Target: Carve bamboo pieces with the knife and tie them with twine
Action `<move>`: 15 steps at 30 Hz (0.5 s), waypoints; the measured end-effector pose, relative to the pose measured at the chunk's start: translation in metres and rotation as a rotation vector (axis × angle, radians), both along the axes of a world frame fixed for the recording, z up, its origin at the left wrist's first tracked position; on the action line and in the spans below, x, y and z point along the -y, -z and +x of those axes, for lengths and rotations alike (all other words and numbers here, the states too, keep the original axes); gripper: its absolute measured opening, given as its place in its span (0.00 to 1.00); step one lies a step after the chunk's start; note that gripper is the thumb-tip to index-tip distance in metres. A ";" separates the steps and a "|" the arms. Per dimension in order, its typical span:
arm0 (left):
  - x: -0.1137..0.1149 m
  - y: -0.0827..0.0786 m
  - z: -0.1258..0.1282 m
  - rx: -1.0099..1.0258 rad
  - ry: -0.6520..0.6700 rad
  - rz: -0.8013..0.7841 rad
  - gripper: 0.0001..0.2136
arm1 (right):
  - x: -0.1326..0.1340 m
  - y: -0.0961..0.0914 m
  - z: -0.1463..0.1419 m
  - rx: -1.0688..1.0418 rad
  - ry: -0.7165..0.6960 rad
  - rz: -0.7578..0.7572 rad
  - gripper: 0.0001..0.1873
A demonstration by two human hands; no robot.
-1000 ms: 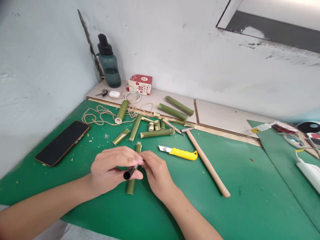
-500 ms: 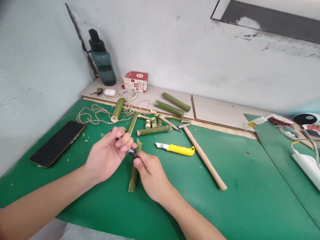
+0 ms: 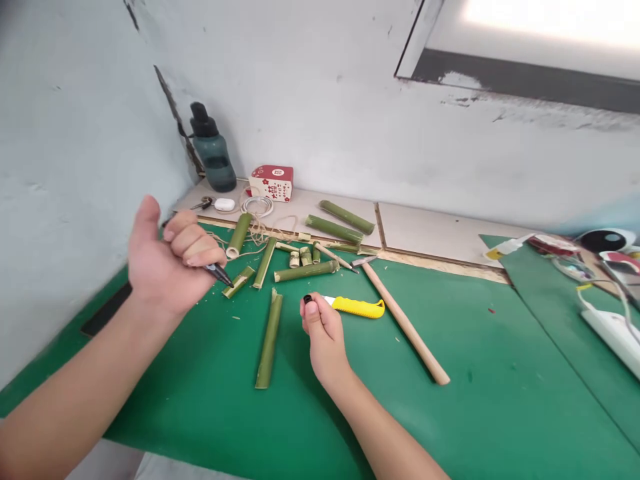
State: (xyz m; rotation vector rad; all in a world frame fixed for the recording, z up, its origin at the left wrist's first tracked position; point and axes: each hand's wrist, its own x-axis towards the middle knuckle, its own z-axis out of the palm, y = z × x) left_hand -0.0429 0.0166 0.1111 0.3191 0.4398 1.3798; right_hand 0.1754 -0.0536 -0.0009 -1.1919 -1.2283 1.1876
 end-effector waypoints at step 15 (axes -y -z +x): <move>0.012 0.062 0.026 -0.355 0.168 0.209 0.22 | 0.006 -0.005 0.006 0.297 0.133 0.314 0.05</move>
